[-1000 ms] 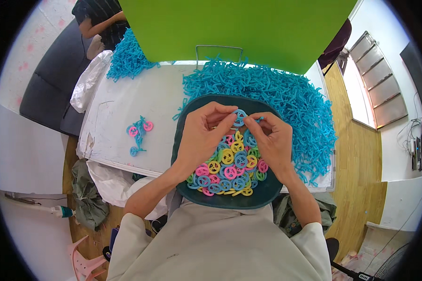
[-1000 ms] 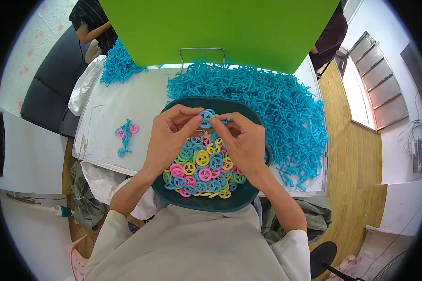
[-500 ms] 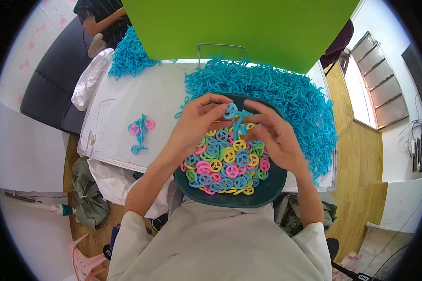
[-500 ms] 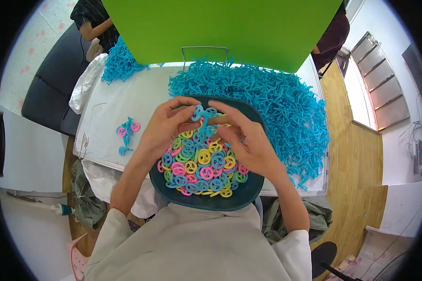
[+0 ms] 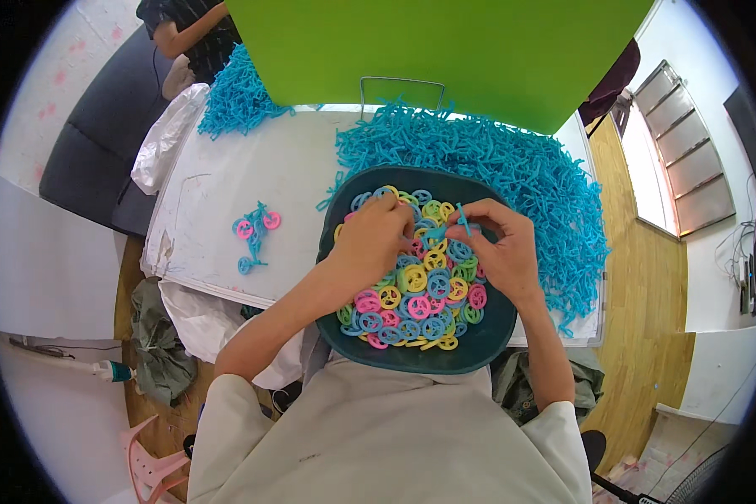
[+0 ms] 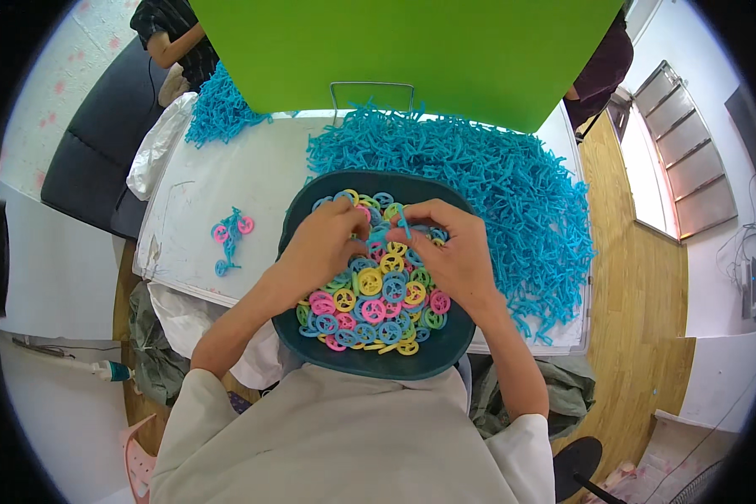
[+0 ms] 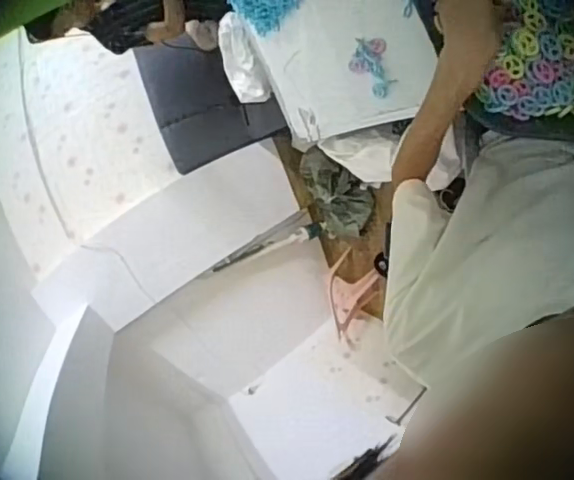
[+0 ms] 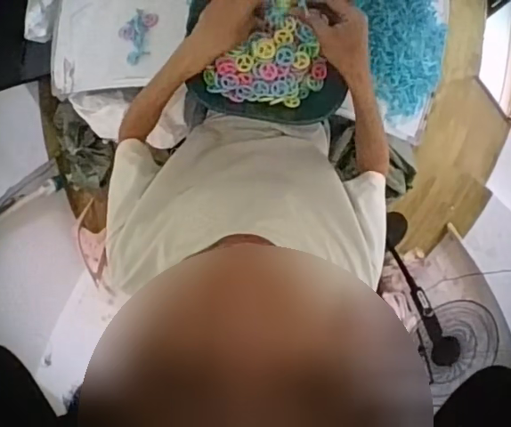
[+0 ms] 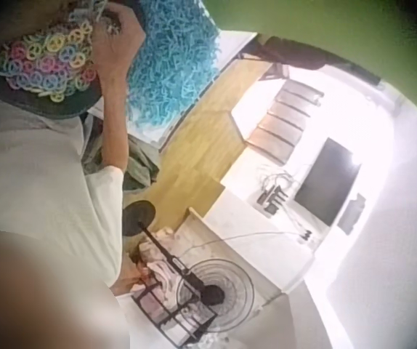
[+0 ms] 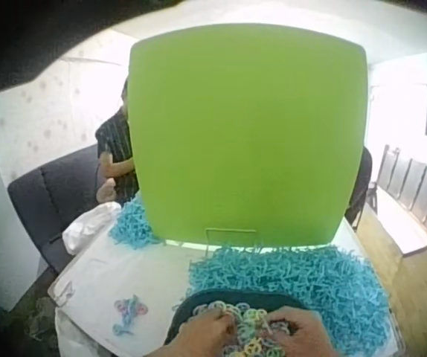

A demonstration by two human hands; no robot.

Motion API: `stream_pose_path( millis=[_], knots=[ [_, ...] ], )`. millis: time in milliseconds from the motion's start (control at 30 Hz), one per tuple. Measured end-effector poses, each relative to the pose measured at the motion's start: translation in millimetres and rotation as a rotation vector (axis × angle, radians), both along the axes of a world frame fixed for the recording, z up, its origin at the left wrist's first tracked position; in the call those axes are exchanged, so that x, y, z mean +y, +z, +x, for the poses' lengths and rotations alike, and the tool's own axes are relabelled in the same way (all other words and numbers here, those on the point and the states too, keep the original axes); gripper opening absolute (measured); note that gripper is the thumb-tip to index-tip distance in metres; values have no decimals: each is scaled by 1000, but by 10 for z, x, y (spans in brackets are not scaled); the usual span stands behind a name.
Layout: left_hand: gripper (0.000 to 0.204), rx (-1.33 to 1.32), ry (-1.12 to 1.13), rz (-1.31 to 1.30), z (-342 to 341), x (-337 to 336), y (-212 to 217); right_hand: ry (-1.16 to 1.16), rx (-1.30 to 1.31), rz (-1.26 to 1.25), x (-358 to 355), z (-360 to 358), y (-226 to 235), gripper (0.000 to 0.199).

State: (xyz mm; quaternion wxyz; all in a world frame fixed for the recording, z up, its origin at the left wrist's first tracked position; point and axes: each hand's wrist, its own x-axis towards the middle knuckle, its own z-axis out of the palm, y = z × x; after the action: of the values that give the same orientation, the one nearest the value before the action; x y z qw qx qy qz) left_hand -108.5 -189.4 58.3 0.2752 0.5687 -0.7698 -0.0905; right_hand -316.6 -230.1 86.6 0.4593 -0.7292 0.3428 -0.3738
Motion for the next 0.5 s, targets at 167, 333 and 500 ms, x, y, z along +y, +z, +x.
stream_pose_path(
  millis=[167, 333, 500],
  knots=[
    [17, 575, 173, 157, -52, 54, 364, -63, -18, -9, 4, -9, -20, 12],
    [17, 1036, -34, 498, -27, 108, 408, -85, -61, 40, 44, 52, -12, 9],
    [18, 1105, -36, 512, -83, 110, 415, -74, -128, 46, 54, 70, -51, 15]
  ],
)
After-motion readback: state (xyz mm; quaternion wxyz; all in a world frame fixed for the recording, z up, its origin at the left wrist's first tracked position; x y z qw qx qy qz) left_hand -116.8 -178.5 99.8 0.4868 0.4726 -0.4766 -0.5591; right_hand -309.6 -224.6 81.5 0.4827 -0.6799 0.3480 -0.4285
